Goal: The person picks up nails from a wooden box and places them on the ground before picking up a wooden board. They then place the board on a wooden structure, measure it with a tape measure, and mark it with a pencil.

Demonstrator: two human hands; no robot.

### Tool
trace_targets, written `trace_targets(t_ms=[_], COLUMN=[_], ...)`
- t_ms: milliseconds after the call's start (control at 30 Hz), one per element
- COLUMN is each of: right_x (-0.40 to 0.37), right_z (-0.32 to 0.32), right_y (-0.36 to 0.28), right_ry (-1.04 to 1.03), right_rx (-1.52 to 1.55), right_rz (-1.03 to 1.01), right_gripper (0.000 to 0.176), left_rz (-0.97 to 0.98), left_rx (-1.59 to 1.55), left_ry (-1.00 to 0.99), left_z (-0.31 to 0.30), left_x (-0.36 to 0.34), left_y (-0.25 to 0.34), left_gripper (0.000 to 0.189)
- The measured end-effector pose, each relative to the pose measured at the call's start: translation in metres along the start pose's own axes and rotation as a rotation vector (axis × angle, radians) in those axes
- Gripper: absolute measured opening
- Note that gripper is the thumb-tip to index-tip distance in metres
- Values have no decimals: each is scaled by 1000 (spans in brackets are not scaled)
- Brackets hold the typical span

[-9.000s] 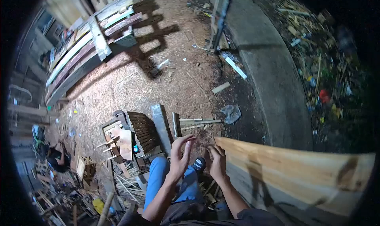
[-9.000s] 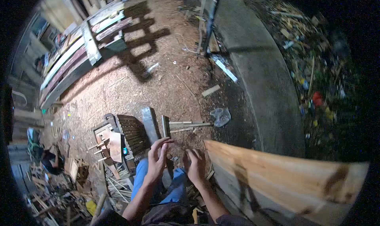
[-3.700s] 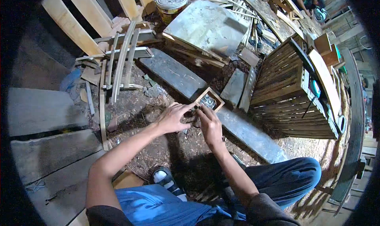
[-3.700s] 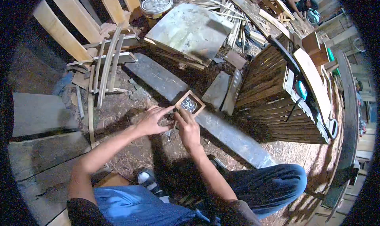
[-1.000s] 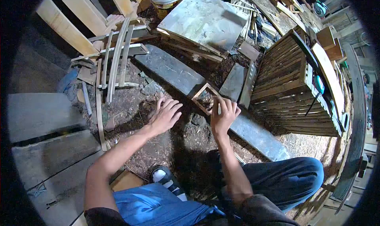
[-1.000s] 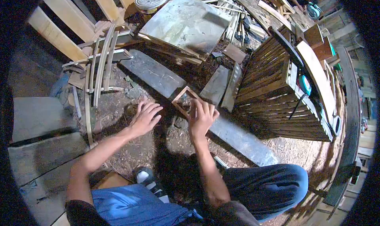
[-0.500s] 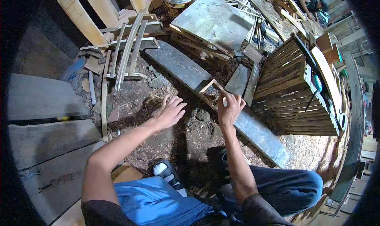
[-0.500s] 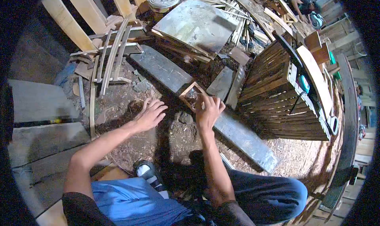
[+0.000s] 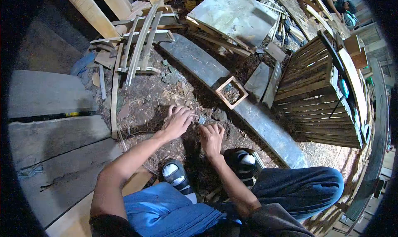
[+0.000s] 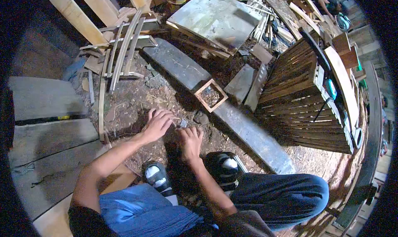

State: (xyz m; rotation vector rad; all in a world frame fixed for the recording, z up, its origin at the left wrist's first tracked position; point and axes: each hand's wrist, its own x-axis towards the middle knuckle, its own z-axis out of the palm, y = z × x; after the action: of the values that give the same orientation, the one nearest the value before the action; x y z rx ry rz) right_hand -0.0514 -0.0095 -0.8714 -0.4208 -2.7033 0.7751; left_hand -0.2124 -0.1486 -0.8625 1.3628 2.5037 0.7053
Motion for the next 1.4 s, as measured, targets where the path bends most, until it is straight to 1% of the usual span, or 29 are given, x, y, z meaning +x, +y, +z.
trace_targets(t_ms=[100,167,300,333,400,433,500,567,667,733,767,833,867,900,967,1000,1033,1100,1133,1167,1200,1233,1267,1333,1367,1400], right_x=[-1,-1,-8,-9,-11,-11,-10,-10,-8,-7,-4,5,11,18,30,34,36,37,36,35,34,34,34,36,36,38], right_z=[-9,-10,5,6,9,9,6,4,-7,-10,-8,-3,-1,0,2,6,9,14,16,17,18,19,20,22,22,19], right_y=[8,15,20,20,18,18,24,30,25,27,31,44,52,58,67,72,77,81,81,80,81,82,84,88,92,90], right_ry=[7,14,6,5,34,32,70,46,24,-43,-42,-5,10,11,-32,-53,-54,-78,-78,-39,-1,-1,25,49,26,1], right_rx=[11,108,72,74,167,168,131,108,30,23,23,-64,-96,-99,-200,-242,-244,-202,-200,-213,-228,-228,-203,-181,-191,-201], right_rz=[0,47,25,24,111,105,109,120,102,138,139,196,183,185,170,176,179,185,189,140,93,98,76,59,53,46], right_gripper=[32,31,27,27,25,25,18,18,17,24,24,40,42,42,47,47,47,39,39,34,29,29,27,25,28,32], left_rz=[2,15,30,1,-1,2,-1,-35,-17,-10,-8,-2,1,23,68,48,49,-10,10,13,-52,-118,-116,-119,-126,-131], left_rx=[-8,-19,-29,-33,-47,-62,-52,-99,-91,-70,-71,-167,-170,-161,-143,-150,-152,-158,-130,-129,-75,-22,-27,-35,-42,-67], left_ry=[9,-1,-21,-62,-67,-69,-47,-39,-28,-42,-43,-35,-38,-42,-47,-64,-65,-40,2,-2,-39,-74,-17,-21,-23,64], left_z=[9,9,12,12,17,21,31,43,54,58,61,67,71,74,82,82,83,85,94,99,102,106,109,113,116,115], left_x=[-5,-4,5,7,5,5,1,-2,-3,-2,0,4,6,9,14,18,22,29,32,37,42,46,47,51,52,50], left_y=[-2,3,14,15,17,16,17,17,14,14,14,13,14,14,15,20,24,31,28,26,26,26,27,22,21,22], left_gripper=[26,26,27,31,31,31,29,30,30,32,32,35,35,37,44,48,48,53,59,59,61,64,63,60,57,47])
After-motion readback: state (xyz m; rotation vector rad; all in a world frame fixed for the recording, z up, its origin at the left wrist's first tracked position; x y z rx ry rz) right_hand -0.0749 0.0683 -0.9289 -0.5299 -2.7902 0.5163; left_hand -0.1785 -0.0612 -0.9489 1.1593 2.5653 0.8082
